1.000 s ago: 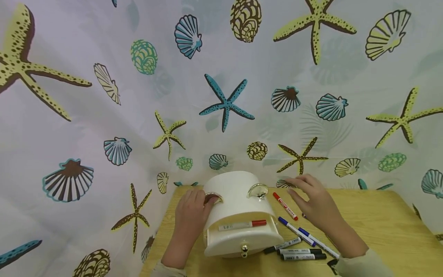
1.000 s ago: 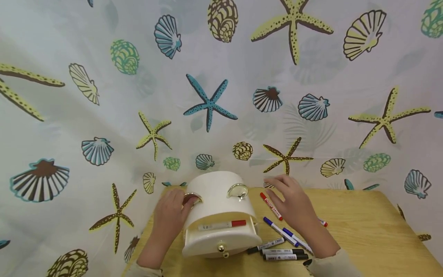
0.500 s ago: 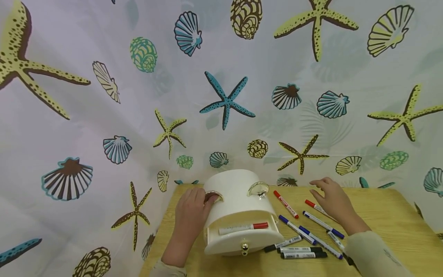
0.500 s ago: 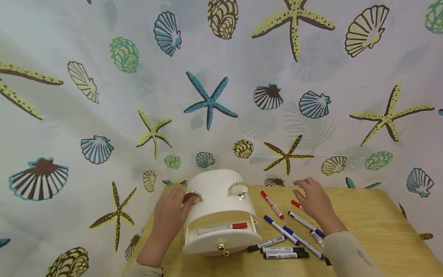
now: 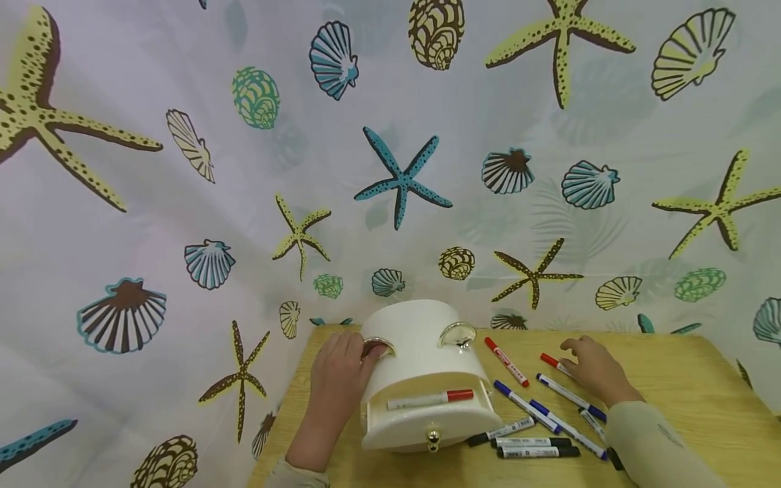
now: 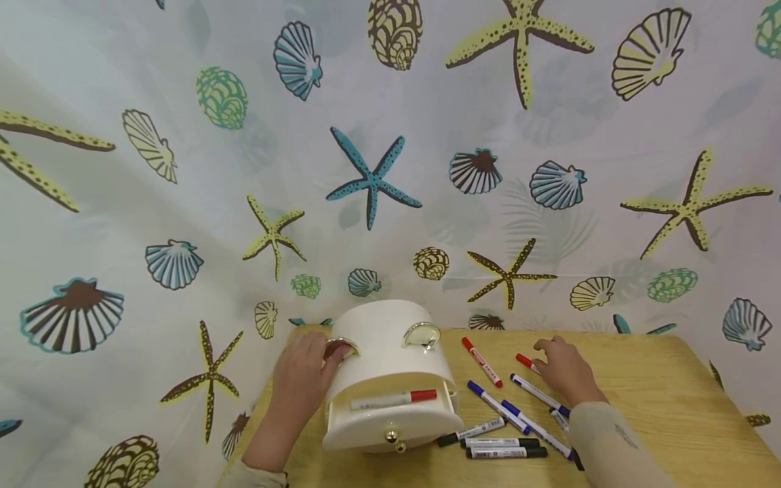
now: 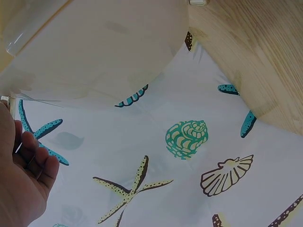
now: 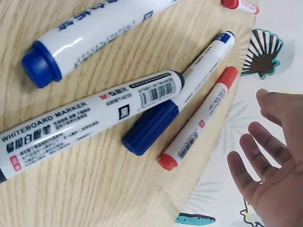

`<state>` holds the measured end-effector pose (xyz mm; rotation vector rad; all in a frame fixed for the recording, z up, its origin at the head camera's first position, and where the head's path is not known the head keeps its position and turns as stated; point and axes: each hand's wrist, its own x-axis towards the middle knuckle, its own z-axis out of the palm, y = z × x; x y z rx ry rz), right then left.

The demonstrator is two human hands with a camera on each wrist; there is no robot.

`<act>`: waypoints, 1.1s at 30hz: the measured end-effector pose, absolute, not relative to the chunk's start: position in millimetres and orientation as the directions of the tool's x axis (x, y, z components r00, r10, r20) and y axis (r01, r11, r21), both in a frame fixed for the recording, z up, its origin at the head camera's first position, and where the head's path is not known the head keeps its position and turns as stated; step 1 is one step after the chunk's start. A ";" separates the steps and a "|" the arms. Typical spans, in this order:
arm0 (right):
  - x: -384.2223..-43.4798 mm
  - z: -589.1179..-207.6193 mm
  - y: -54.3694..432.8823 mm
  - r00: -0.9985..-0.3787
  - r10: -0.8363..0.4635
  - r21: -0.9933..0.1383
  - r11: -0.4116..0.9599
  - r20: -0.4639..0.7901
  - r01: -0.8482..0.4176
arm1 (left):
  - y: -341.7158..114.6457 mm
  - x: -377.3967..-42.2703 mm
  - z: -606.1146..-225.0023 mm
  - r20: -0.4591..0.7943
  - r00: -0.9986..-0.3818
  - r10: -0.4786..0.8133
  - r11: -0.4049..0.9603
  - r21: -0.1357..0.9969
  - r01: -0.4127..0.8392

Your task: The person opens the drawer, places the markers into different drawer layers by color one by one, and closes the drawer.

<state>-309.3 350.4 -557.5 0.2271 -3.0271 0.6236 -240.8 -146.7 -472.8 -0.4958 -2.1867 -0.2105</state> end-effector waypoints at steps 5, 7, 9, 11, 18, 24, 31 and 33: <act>-311.1 -561.6 352.5 -0.991 -0.130 -0.381 0.916 0.018 -0.127 | -147.0 -239.6 -471.1 0.778 -0.567 0.271 0.909 -0.012 0.418; -311.7 -564.1 353.3 -0.992 -0.127 -0.380 0.918 -0.005 -0.116 | -146.8 -238.9 -469.5 0.767 -0.584 0.265 0.912 -0.003 0.410; -312.3 -567.9 354.6 -0.992 -0.123 -0.385 0.917 -0.027 -0.104 | -146.6 -238.4 -468.7 0.759 -0.597 0.260 0.914 0.005 0.405; -313.4 -573.3 356.2 -0.992 -0.118 -0.391 0.916 -0.038 -0.094 | -146.3 -238.4 -468.7 0.755 -0.602 0.259 0.914 0.009 0.405; -322.8 -592.2 362.4 -0.991 -0.118 -0.391 0.917 -0.059 -0.086 | -147.2 -240.8 -471.7 0.761 -0.596 0.257 0.910 0.018 0.415; -326.7 -597.4 364.3 -0.991 -0.118 -0.381 0.921 -0.070 -0.083 | -148.8 -240.1 -472.0 0.752 -0.605 0.261 0.907 0.022 0.420; -321.7 -593.6 361.6 -0.990 -0.114 -0.395 0.916 -0.084 -0.072 | -149.7 -238.7 -471.0 0.746 -0.614 0.259 0.908 0.027 0.417; -319.9 -593.7 360.9 -0.990 -0.115 -0.395 0.916 -0.080 -0.075 | -149.9 -238.4 -471.6 0.752 -0.604 0.263 0.908 0.018 0.418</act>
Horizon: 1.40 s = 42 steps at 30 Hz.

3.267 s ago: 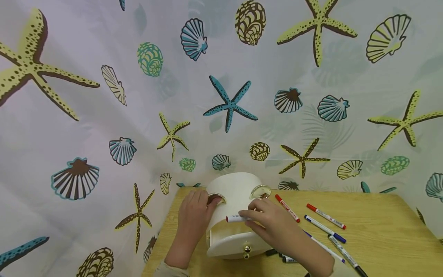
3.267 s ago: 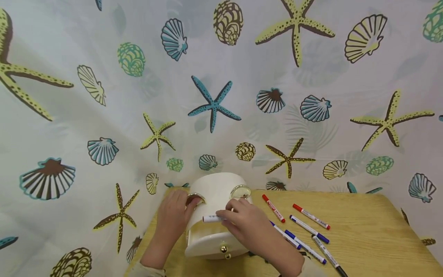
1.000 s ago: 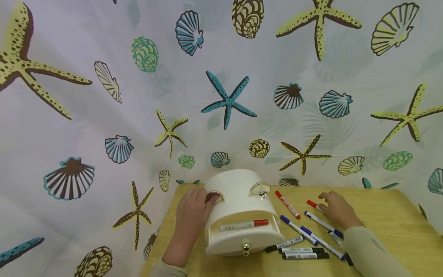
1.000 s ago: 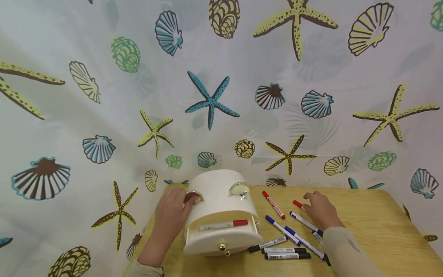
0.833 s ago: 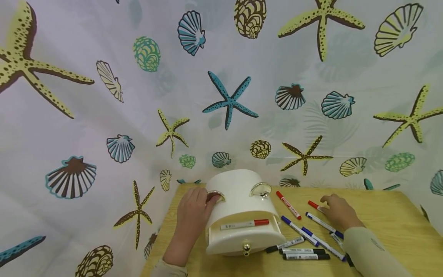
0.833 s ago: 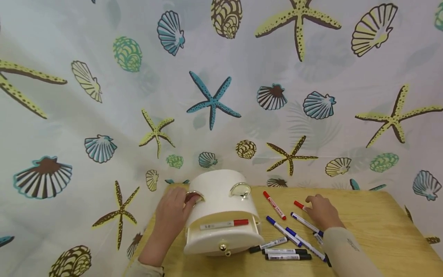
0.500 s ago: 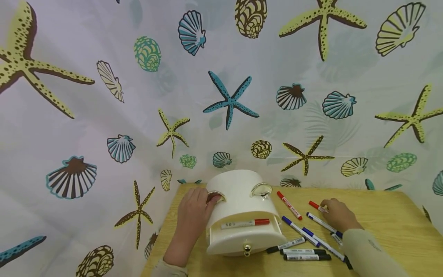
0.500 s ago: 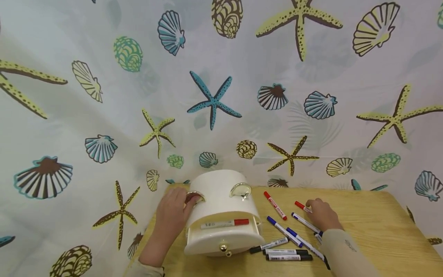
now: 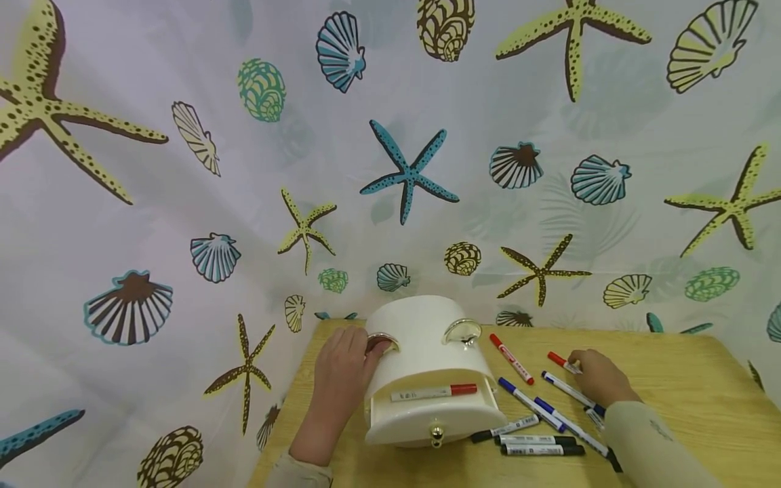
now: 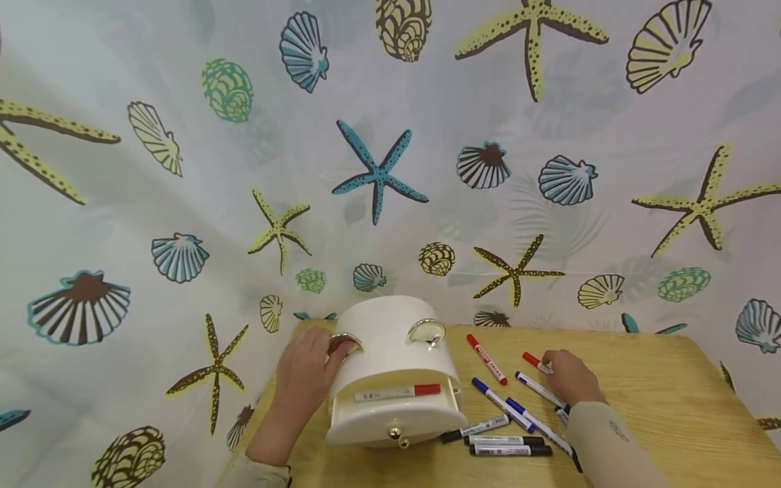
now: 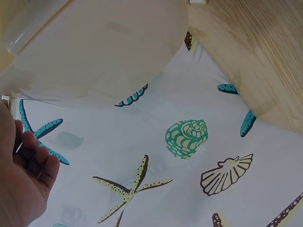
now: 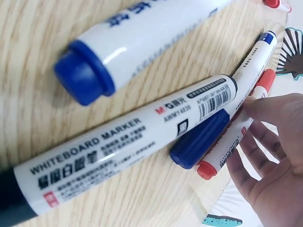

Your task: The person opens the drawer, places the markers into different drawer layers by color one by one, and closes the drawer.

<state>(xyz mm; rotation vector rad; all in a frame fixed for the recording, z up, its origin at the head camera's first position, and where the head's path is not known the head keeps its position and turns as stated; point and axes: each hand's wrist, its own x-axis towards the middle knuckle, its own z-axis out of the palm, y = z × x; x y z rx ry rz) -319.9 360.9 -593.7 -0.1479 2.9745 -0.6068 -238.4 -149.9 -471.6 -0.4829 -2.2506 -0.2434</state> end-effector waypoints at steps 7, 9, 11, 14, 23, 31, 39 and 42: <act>-316.2 -588.3 360.4 -0.991 -0.100 -0.385 0.921 -0.085 -0.060 | -148.9 -240.4 -473.4 0.787 -0.550 0.279 0.904 -0.022 0.427; -315.0 -586.3 360.4 -0.992 -0.098 -0.389 0.919 -0.077 -0.060 | -149.1 -240.5 -473.5 0.788 -0.549 0.280 0.904 -0.024 0.427; -314.4 -583.9 360.7 -0.993 -0.102 -0.392 0.917 -0.062 -0.070 | -149.4 -240.5 -473.0 0.788 -0.547 0.281 0.904 -0.026 0.426; -315.5 -579.5 362.4 -0.992 -0.123 -0.386 0.917 -0.033 -0.101 | -149.7 -240.1 -472.5 0.792 -0.542 0.282 0.904 -0.031 0.426; -319.6 -559.9 361.3 -0.984 -0.174 -0.342 0.924 0.027 -0.173 | -150.0 -240.3 -472.4 0.793 -0.535 0.291 0.900 -0.038 0.433; -311.1 -543.3 355.7 -0.973 -0.213 -0.325 0.918 0.086 -0.229 | -148.8 -240.9 -471.1 0.787 -0.543 0.293 0.905 -0.045 0.423; -299.8 -521.6 341.6 -0.965 -0.239 -0.325 0.909 0.111 -0.262 | -148.2 -239.9 -469.8 0.786 -0.541 0.299 0.904 -0.052 0.424; -296.1 -514.1 335.9 -0.959 -0.255 -0.326 0.902 0.123 -0.282 | -147.8 -239.3 -469.6 0.785 -0.541 0.300 0.904 -0.053 0.424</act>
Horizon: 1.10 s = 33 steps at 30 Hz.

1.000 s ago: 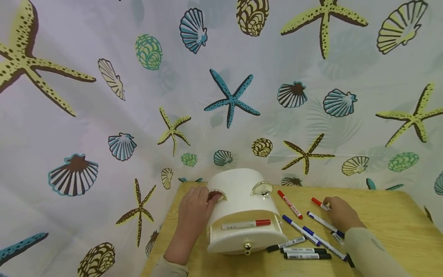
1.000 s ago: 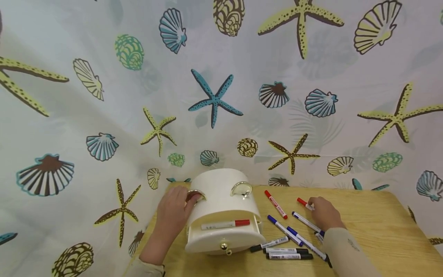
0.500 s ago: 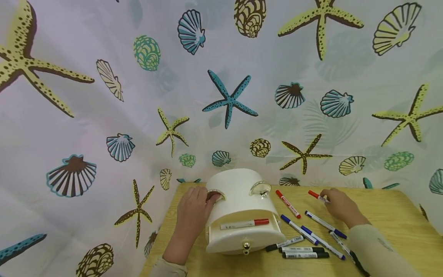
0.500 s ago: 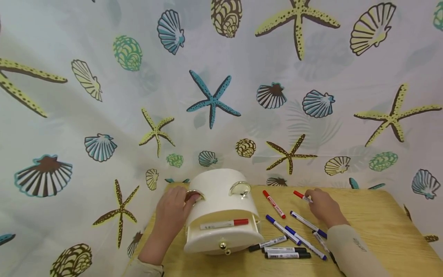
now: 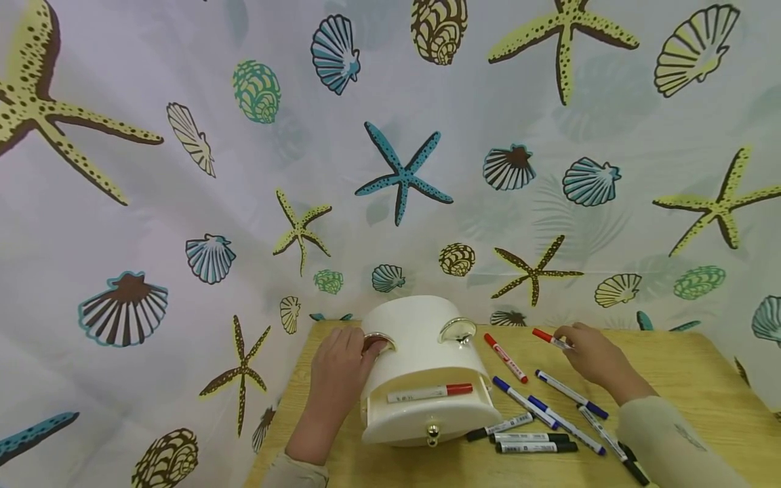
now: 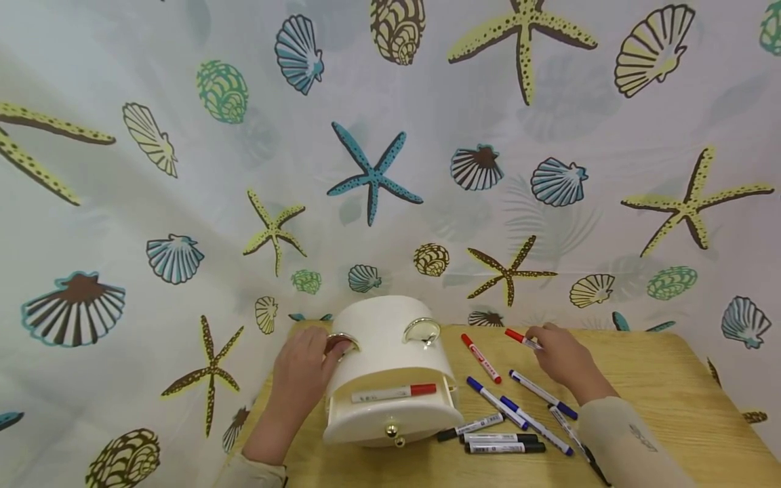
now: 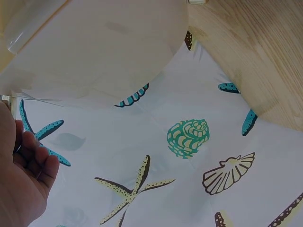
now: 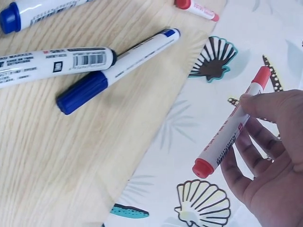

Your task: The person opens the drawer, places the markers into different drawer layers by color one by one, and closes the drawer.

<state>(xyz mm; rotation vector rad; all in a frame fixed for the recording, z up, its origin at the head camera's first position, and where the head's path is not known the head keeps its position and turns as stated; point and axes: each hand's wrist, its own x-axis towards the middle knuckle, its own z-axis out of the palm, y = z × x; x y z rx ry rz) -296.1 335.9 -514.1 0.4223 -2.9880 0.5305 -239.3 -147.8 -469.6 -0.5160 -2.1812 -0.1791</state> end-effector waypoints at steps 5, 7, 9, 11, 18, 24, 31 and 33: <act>-292.1 -505.8 326.1 -0.945 -0.282 -0.325 0.889 0.164 -0.322 | -147.7 -239.6 -469.8 0.787 -0.539 0.300 0.902 -0.051 0.428; -290.6 -502.8 322.2 -0.938 -0.297 -0.327 0.881 0.178 -0.341 | -147.9 -240.3 -470.1 0.788 -0.537 0.300 0.902 -0.052 0.428; -288.7 -499.9 318.3 -0.932 -0.307 -0.329 0.874 0.194 -0.357 | -148.1 -240.8 -470.5 0.790 -0.534 0.301 0.902 -0.054 0.429; -286.1 -496.3 314.2 -0.922 -0.320 -0.330 0.865 0.216 -0.377 | -148.2 -241.0 -470.7 0.790 -0.534 0.301 0.902 -0.054 0.428; -272.3 -475.1 297.4 -0.880 -0.372 -0.323 0.828 0.296 -0.458 | -147.9 -239.7 -470.9 0.784 -0.549 0.291 0.903 -0.036 0.428; -260.6 -458.4 282.9 -0.858 -0.387 -0.332 0.804 0.338 -0.493 | -147.5 -240.0 -471.3 0.785 -0.548 0.288 0.902 -0.029 0.431; -247.6 -444.6 269.5 -0.840 -0.396 -0.354 0.776 0.371 -0.523 | -147.6 -240.1 -471.4 0.785 -0.548 0.289 0.903 -0.033 0.428; -243.6 -441.7 265.6 -0.831 -0.400 -0.356 0.767 0.387 -0.535 | -147.9 -239.9 -471.8 0.784 -0.549 0.291 0.903 -0.035 0.428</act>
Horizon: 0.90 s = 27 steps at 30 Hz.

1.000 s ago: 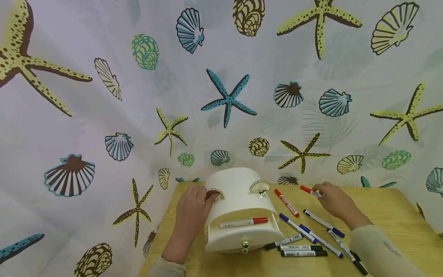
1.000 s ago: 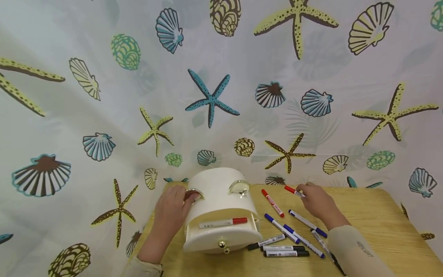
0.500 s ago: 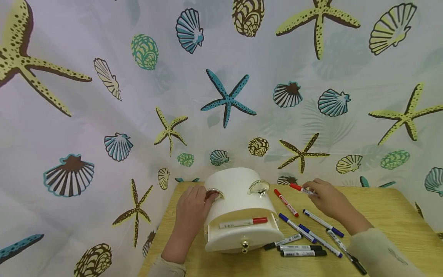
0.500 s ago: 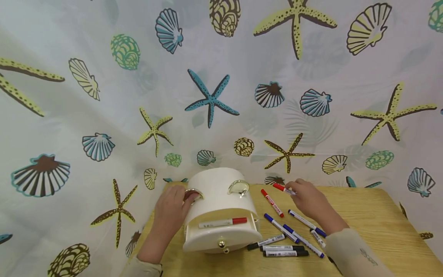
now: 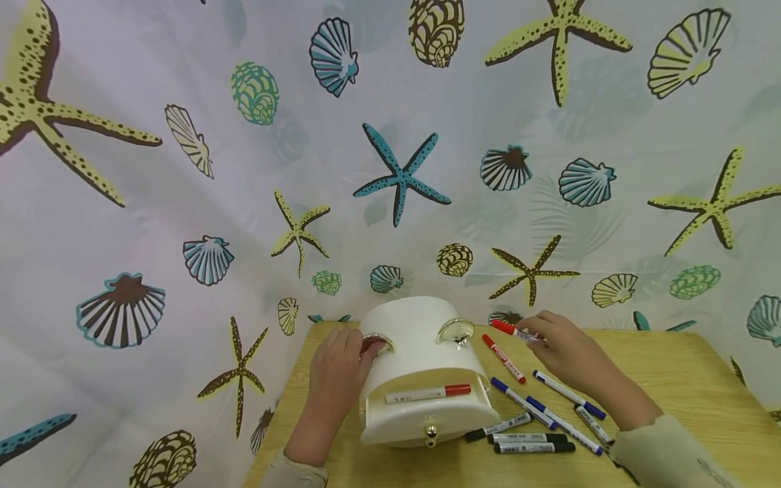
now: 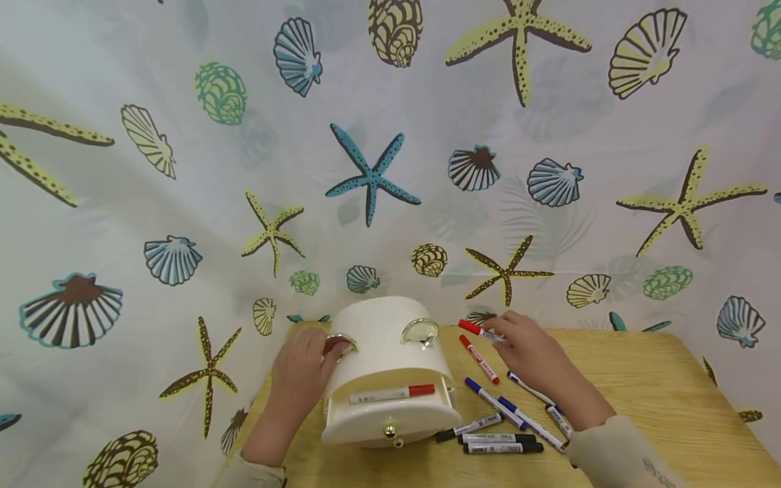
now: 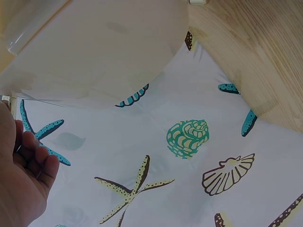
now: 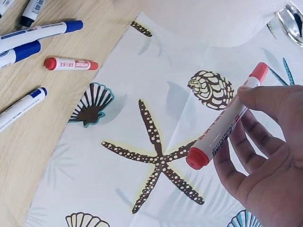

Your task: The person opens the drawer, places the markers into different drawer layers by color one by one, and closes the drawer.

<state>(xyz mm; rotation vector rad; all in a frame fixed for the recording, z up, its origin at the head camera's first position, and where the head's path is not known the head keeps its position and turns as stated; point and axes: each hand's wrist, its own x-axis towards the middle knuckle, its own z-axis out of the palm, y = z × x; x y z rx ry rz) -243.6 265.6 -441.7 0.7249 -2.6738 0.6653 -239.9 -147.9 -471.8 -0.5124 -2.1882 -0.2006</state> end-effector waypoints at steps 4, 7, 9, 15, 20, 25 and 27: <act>-238.4 -438.1 258.1 -0.781 -0.430 -0.329 0.733 0.452 -0.595 | -148.6 -239.5 -473.0 0.785 -0.543 0.298 0.900 -0.043 0.433; -236.8 -434.5 253.1 -0.730 -0.451 -0.288 0.710 0.513 -0.642 | -148.6 -240.1 -472.7 0.791 -0.534 0.298 0.898 -0.042 0.438; -234.0 -430.4 249.3 -0.707 -0.456 -0.271 0.701 0.540 -0.660 | -148.2 -240.1 -471.9 0.793 -0.533 0.295 0.897 -0.038 0.440; -223.4 -416.2 235.5 -0.637 -0.485 -0.242 0.648 0.599 -0.722 | -147.7 -239.5 -470.7 0.784 -0.548 0.292 0.900 -0.031 0.435; -215.3 -407.6 220.6 -0.584 -0.519 -0.234 0.589 0.625 -0.774 | -148.1 -240.2 -471.8 0.783 -0.549 0.293 0.903 -0.038 0.428; -207.1 -404.2 205.5 -0.574 -0.536 -0.222 0.581 0.619 -0.783 | -148.2 -240.6 -472.5 0.781 -0.551 0.293 0.903 -0.036 0.429; -205.0 -404.0 199.7 -0.566 -0.545 -0.216 0.575 0.618 -0.789 | -148.3 -240.6 -472.5 0.782 -0.550 0.294 0.901 -0.034 0.432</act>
